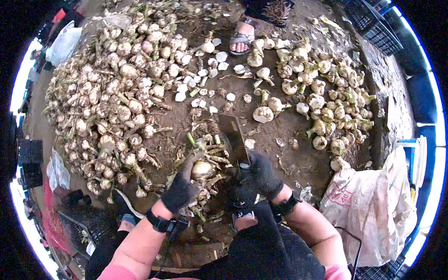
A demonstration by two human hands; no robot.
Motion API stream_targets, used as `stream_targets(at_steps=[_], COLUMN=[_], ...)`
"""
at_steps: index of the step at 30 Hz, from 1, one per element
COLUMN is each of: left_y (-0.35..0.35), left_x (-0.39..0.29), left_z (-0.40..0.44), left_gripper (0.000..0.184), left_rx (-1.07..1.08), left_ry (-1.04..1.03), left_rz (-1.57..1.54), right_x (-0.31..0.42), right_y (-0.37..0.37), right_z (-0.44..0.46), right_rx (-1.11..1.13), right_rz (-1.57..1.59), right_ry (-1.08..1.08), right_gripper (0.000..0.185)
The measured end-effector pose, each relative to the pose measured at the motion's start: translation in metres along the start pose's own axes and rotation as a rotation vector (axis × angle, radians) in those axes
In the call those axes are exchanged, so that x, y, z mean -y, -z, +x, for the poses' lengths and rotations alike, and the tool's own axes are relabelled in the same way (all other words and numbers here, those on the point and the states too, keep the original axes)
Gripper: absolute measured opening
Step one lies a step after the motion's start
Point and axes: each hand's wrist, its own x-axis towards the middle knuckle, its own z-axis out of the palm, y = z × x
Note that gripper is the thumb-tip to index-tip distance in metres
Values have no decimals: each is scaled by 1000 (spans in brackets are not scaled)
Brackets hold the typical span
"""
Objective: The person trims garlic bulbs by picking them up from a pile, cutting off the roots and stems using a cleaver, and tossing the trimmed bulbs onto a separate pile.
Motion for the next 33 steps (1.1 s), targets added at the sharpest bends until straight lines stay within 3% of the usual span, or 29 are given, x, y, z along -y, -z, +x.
stream_targets(at_steps=[1, 2, 4, 5, 6, 7, 8, 9, 10, 11, 12, 14, 15, 17, 18, 19, 20, 22, 23, 24, 26, 27, 30, 31, 32, 33], left_y=[-7, -14, -15, -6, 10, 20, 30, 46, 65, 85, 102, 118, 122, 133, 131, 129, 119, 89, 73, 57, 26, 14, 0, -2, -2, -2], left_x=[2, 0, -10, -10, -15, 7, 38, 61, 82, 105, 122, 138, 134, 176, 177, 177, 156, 89, 73, 60, 32, 18, 11, 8, 5, 1], left_z=[-2, -4, -6, 2, 10, 11, 10, 13, 22, 30, 39, 54, 63, 70, 73, 77, 75, 63, 56, 47, 34, 29, 6, 5, 2, 0], left_gripper=[66, 74, 85, 82, 71, 65, 59, 58, 56, 60, 64, 72, 77, 62, 51, 41, 36, 41, 43, 45, 54, 63, 52, 52, 45, 39], left_rx=[66, 132, 290, 297, 374, 200, 27, -200, -417, -466, -518, -432, -371, -456, -442, -414, -347, -147, -67, 7, 20, -46, -232, -240, -59, 126], left_ry=[68, 133, 162, 59, 277, 327, 380, 221, 45, 82, 116, 565, 725, 552, 429, 312, 46, -23, -136, -243, -203, -156, 173, 170, 326, 482], left_rz=[-149, -299, -180, -252, -459, -333, -208, 193, 592, 730, 864, 847, 857, 683, 559, 429, 423, 448, 382, 314, 101, -20, -232, -234, -433, -628], right_x=[12, 9, 4, 8, -40, -23, -23, -3, 0, 8, 7, -8, 7, -25, -10, -18, -9, -16, -16, 3, 7, 8, 6, 4, 0, -2], right_y=[-11, -19, -24, -15, 4, 30, 47, 65, 90, 111, 118, 103, 77, 55, 38, 27, 15, -5, -16, -21, -32, -35, -44, -48, -51, -55], right_z=[0, 2, 7, 6, 14, 15, 17, 17, 18, 20, 14, 13, 17, 25, 27, 33, 37, 49, 53, 55, 54, 51, 41, 40, 40, 38], right_rx=[8, 35, 74, 87, 24, 31, -263, -564, -799, -933, -922, -749, -724, -557, -487, -414, -381, -290, -169, -166, -25, -31, -51, -109, -164, -58], right_rz=[257, 264, 168, 267, 218, 690, 428, 67, -631, -1025, -992, -201, -294, -100, -406, -238, -245, -87, 308, 66, 360, 354, 360, 301, 246, 372], right_ry=[51, 62, 104, 25, 69, -126, 52, 166, 284, 542, 539, 270, 275, 208, 255, 213, 220, 247, 104, 114, -89, -94, -21, 44, 107, 135], right_gripper=[26, 26, 33, 32, 28, 23, 17, 15, 15, 19, 22, 24, 27, 25, 22, 22, 23, 23, 24, 28, 34, 34, 26, 27, 28, 28])
